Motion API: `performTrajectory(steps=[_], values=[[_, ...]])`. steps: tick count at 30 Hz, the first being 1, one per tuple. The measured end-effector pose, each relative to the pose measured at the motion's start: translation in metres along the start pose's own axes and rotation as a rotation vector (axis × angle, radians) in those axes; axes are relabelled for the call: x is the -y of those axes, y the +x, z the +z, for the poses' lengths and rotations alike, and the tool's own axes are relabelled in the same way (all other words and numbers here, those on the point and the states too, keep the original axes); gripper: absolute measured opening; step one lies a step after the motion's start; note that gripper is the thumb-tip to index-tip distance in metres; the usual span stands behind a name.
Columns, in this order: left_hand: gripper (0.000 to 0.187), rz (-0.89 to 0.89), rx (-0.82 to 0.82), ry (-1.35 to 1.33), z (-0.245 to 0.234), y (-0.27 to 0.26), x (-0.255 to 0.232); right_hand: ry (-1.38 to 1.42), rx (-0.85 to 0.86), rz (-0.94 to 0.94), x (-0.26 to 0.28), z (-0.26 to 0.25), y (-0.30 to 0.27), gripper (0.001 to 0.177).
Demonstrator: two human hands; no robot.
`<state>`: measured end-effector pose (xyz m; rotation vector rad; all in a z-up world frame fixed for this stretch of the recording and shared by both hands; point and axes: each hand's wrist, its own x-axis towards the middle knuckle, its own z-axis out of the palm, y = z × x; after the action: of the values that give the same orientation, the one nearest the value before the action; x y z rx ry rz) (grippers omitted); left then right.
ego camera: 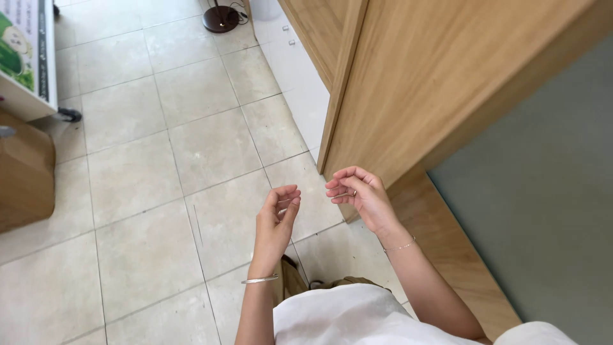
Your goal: Organize various shaped candles by moving them from a display shelf to a wooden workspace table.
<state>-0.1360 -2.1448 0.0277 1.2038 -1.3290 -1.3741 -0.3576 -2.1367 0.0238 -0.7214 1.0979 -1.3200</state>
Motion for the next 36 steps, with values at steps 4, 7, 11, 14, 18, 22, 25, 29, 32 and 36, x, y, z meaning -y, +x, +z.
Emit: performTrajectory(steps=[4, 7, 11, 14, 18, 22, 25, 29, 32, 36], values=[[0.026, 0.008, 0.064, -0.031, -0.026, 0.097, 0.001, 0.008, -0.059, -0.002, 0.003, 0.016, 0.089, 0.016], [0.024, -0.009, 0.094, -0.001, -0.043, 0.182, -0.010, 0.029, -0.119, -0.016, 0.008, 0.031, 0.163, 0.015], [0.024, 0.080, 0.227, -0.059, -0.063, 0.290, -0.036, 0.083, -0.179, -0.064, 0.026, 0.067, 0.251, 0.015], [0.024, 0.131, 0.342, -0.025, -0.071, 0.361, -0.064, 0.112, -0.238, -0.099, 0.044, 0.087, 0.309, 0.015], [0.028, 0.172, 0.501, -0.097, -0.074, 0.446, -0.078, 0.149, -0.345, -0.130, 0.049, 0.097, 0.362, 0.016], [0.027, 0.110, 0.606, -0.082, -0.053, 0.520, -0.094, 0.168, -0.440, -0.180, 0.068, 0.087, 0.407, 0.017], [0.028, 0.143, 0.696, -0.114, -0.028, 0.571, -0.099, 0.114, -0.534, -0.246, 0.081, 0.072, 0.433, 0.017], [0.034, 0.198, 0.808, -0.111, 0.011, 0.634, -0.105, -0.183, -0.793, -0.505, 0.104, 0.059, 0.479, 0.016], [0.036, 0.283, 0.885, -0.050, 0.039, 0.671, -0.116, -0.608, -1.029, -0.709, 0.129, 0.065, 0.502, 0.024], [0.047, 0.525, 0.994, 0.083, 0.082, 0.708, -0.132, -0.969, -1.205, -0.758, 0.147, 0.058, 0.528, 0.051]])
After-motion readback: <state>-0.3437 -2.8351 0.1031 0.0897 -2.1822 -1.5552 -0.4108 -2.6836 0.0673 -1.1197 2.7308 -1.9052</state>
